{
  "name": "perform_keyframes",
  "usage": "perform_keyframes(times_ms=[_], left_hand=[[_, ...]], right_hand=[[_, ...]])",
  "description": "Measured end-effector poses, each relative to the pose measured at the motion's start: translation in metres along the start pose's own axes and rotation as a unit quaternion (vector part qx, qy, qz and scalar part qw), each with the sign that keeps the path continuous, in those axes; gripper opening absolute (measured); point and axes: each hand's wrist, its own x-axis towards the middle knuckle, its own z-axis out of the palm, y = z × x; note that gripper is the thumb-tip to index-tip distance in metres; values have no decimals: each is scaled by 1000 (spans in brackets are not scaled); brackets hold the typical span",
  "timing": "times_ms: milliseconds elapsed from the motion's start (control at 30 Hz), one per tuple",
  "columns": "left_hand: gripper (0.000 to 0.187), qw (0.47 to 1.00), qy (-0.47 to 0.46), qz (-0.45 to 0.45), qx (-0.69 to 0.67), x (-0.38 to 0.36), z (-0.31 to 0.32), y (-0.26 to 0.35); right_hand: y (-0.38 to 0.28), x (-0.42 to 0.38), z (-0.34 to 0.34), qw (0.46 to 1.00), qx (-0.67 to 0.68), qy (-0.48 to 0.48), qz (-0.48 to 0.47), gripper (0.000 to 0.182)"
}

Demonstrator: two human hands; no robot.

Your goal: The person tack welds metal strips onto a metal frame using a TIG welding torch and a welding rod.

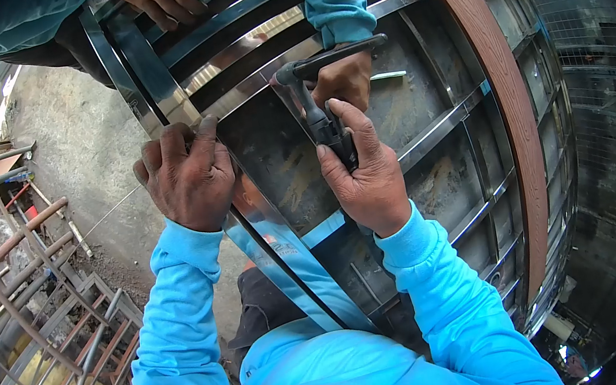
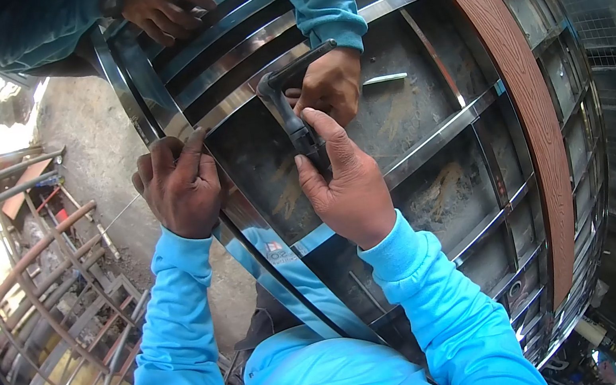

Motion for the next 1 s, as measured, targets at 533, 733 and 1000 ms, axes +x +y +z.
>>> perform_keyframes(times_ms=[533, 733, 1000], left_hand=[[35, 1000, 21, 5, -19, 0, 0, 0], [32, 998, 48, 2, -38, -1, 6, -3], [26, 994, 70, 53, -71, -5, -4, -2]], right_hand=[[-7, -7, -5, 999, 32, 8, 26, 61], [-47, -45, -46, 994, 82, 46, 58, 62], [-108, -190, -125, 973, 65, 180, 131, 69]])
